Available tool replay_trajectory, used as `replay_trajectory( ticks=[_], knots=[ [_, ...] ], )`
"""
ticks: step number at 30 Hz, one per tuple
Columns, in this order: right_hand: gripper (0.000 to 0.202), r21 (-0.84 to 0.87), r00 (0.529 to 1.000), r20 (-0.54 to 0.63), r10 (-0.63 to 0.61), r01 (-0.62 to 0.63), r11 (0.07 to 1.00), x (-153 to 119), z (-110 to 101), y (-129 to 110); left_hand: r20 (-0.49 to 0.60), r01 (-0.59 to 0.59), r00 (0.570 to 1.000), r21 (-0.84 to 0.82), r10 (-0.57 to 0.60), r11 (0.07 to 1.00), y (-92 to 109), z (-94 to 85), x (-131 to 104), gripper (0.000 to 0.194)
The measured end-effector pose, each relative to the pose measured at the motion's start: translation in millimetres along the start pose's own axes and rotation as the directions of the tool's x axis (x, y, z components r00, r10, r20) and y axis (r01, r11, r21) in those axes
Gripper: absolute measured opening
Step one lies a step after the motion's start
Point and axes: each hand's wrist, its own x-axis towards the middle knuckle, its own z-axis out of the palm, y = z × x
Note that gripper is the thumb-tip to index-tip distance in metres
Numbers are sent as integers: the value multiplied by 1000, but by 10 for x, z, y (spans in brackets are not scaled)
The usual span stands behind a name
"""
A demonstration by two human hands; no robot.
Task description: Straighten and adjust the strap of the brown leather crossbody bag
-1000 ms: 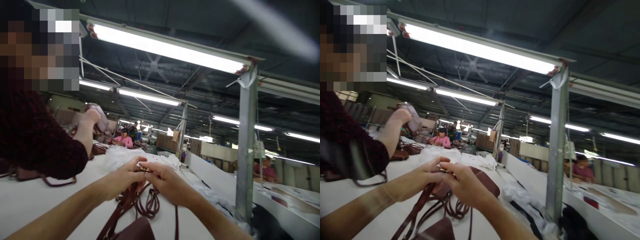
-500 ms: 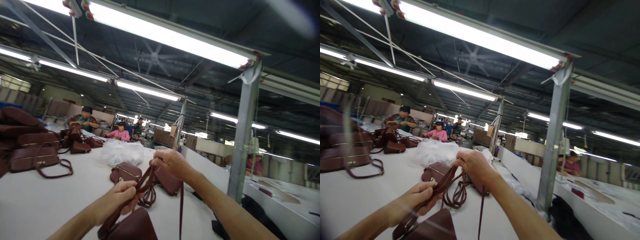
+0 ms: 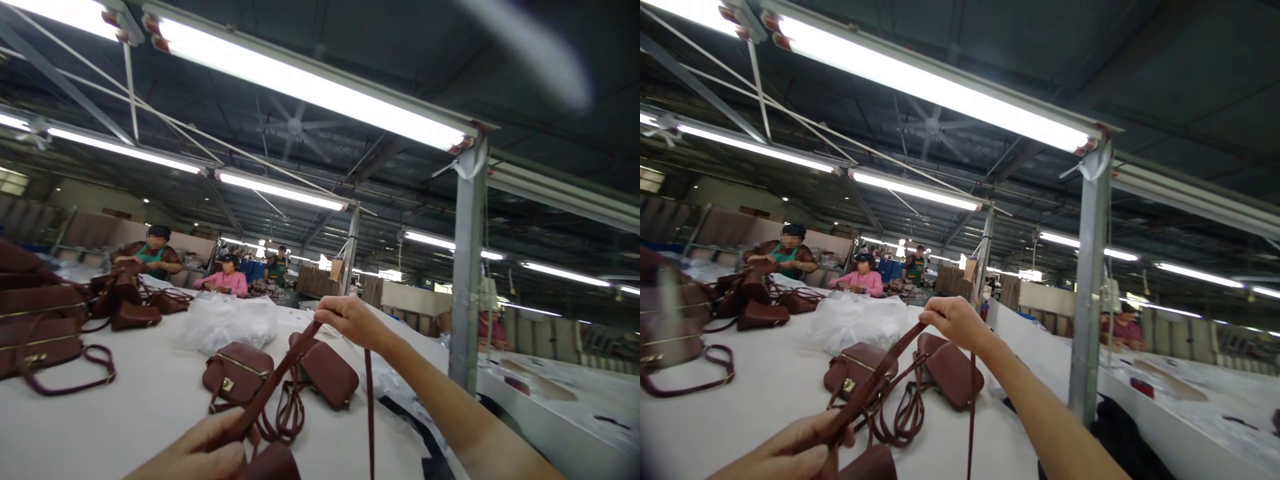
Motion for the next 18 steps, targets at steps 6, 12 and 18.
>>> replay_trajectory(
  ticks=[6,12,18],
  knots=[
    [19,-44,993,44,-110,112,993,224,-68,-238,-113,-223,969,-41,217,974,535,189,415,55],
    [20,-142,991,77,-112,122,982,277,-413,-64,-10,-198,980,49,198,979,253,92,529,62],
    [25,-194,996,78,-35,50,980,134,-566,227,89,-138,985,-81,145,987,-95,68,441,62]
  ],
)
